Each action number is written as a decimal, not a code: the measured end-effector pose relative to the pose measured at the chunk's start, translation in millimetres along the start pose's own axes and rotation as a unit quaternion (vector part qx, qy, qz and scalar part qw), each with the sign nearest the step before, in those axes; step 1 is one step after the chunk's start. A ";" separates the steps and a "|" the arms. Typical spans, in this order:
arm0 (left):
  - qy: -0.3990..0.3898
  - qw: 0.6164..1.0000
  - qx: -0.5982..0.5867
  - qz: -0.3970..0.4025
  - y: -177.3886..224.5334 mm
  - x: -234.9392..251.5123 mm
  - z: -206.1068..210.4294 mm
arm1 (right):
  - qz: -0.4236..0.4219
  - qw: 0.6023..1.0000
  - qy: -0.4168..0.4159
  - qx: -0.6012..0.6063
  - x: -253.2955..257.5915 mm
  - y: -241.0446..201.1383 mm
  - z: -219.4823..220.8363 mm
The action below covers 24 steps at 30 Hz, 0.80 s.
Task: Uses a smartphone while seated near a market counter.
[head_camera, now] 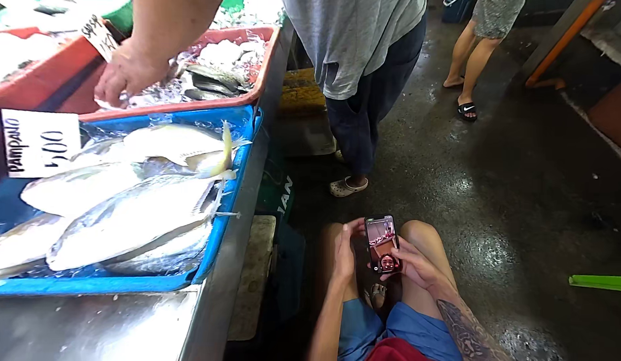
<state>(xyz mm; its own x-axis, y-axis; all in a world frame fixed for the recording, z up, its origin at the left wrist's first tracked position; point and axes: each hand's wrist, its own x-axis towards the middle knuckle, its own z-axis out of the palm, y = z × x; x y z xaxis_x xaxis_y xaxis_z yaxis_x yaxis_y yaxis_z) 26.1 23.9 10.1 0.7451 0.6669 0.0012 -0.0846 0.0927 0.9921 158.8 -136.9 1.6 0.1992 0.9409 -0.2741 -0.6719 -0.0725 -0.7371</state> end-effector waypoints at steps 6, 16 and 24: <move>-0.012 0.871 -0.323 -0.370 -22.5 -56.9 32.1 | -0.017 0.992 -0.006 -0.125 -4.0 6.4 -5.7; -0.115 0.892 -0.293 -0.325 0.9 -32.2 8.2 | -0.125 0.929 0.102 -0.333 -5.3 6.7 11.6; -0.043 0.914 -0.340 -0.218 -15.4 -40.8 2.9 | -0.153 0.983 0.027 -0.093 -0.5 12.5 -1.2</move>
<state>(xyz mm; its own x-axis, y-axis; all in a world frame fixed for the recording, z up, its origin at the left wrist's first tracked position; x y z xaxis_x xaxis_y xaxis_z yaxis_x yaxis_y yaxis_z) -1.1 -7.0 -4.9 0.8530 0.3983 -0.3372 -0.1364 0.7938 0.5927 151.2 -138.8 -8.2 0.4126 0.9096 -0.0495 -0.4330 0.1480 -0.8892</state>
